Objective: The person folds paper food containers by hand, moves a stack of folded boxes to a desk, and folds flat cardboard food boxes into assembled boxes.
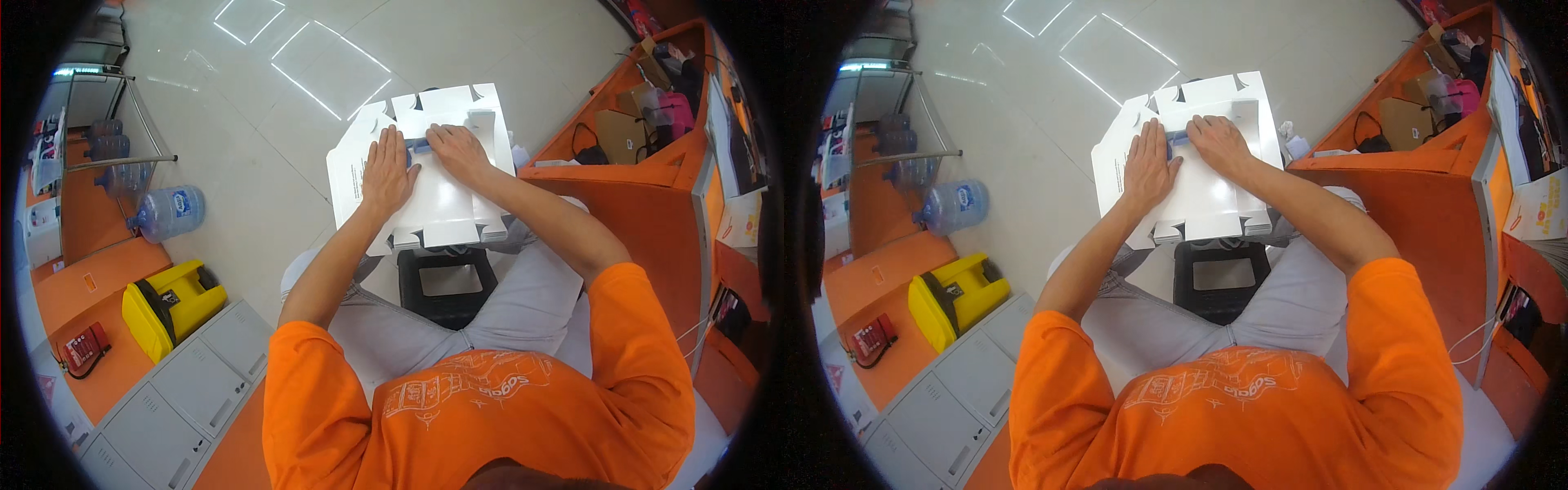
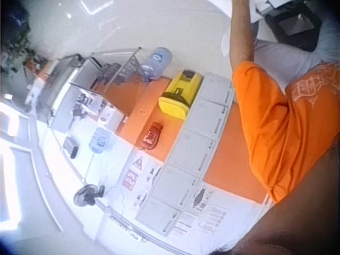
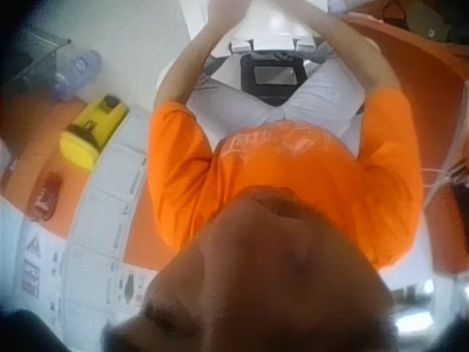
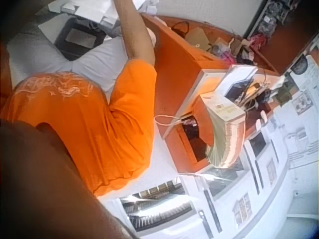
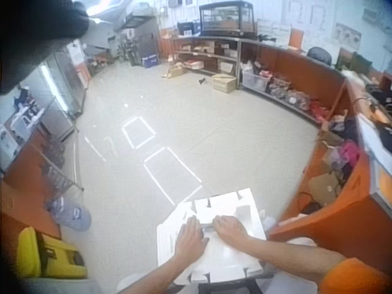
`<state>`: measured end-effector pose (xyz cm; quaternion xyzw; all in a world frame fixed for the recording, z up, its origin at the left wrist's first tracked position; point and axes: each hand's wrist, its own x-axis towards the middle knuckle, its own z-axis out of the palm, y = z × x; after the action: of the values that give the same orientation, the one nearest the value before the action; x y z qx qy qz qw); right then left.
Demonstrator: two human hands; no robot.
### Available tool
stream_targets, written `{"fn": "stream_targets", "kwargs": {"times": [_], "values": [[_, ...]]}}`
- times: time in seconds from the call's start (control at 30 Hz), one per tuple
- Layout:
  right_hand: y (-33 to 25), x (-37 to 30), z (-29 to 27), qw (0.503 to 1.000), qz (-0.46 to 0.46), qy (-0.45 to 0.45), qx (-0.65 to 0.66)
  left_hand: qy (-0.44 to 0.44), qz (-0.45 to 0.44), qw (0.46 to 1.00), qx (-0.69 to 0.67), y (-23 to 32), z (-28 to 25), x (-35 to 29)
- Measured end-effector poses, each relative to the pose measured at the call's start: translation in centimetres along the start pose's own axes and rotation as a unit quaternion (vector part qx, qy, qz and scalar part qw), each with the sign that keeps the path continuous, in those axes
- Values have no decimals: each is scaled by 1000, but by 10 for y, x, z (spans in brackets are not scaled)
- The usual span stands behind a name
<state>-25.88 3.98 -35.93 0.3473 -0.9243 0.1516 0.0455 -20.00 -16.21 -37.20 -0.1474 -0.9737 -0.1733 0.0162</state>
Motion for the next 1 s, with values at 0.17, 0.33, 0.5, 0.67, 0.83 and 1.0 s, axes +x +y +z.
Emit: {"fn": "stream_targets", "kwargs": {"times": [0.17,0.33,0.5,0.67,0.83,1.0], "values": [[-9,-12,3,997,-4,-9,-78,28,4,1000,12,-4,8,1],[-28,-26,1,995,39,-91,21,18,6,1000,-19,-7,5,-2],[-24,-38,19,991,65,-111,23,22,9,998,-51,-2,10,1],[-33,-24,16,979,95,-178,16,7,23,998,-66,-15,4,1],[-40,-1,-9,931,136,-339,0,-32,29,999,19,-7,-12,-1],[-29,-11,-11,956,117,-264,43,1,-8,999,36,7,-4,4]]}}
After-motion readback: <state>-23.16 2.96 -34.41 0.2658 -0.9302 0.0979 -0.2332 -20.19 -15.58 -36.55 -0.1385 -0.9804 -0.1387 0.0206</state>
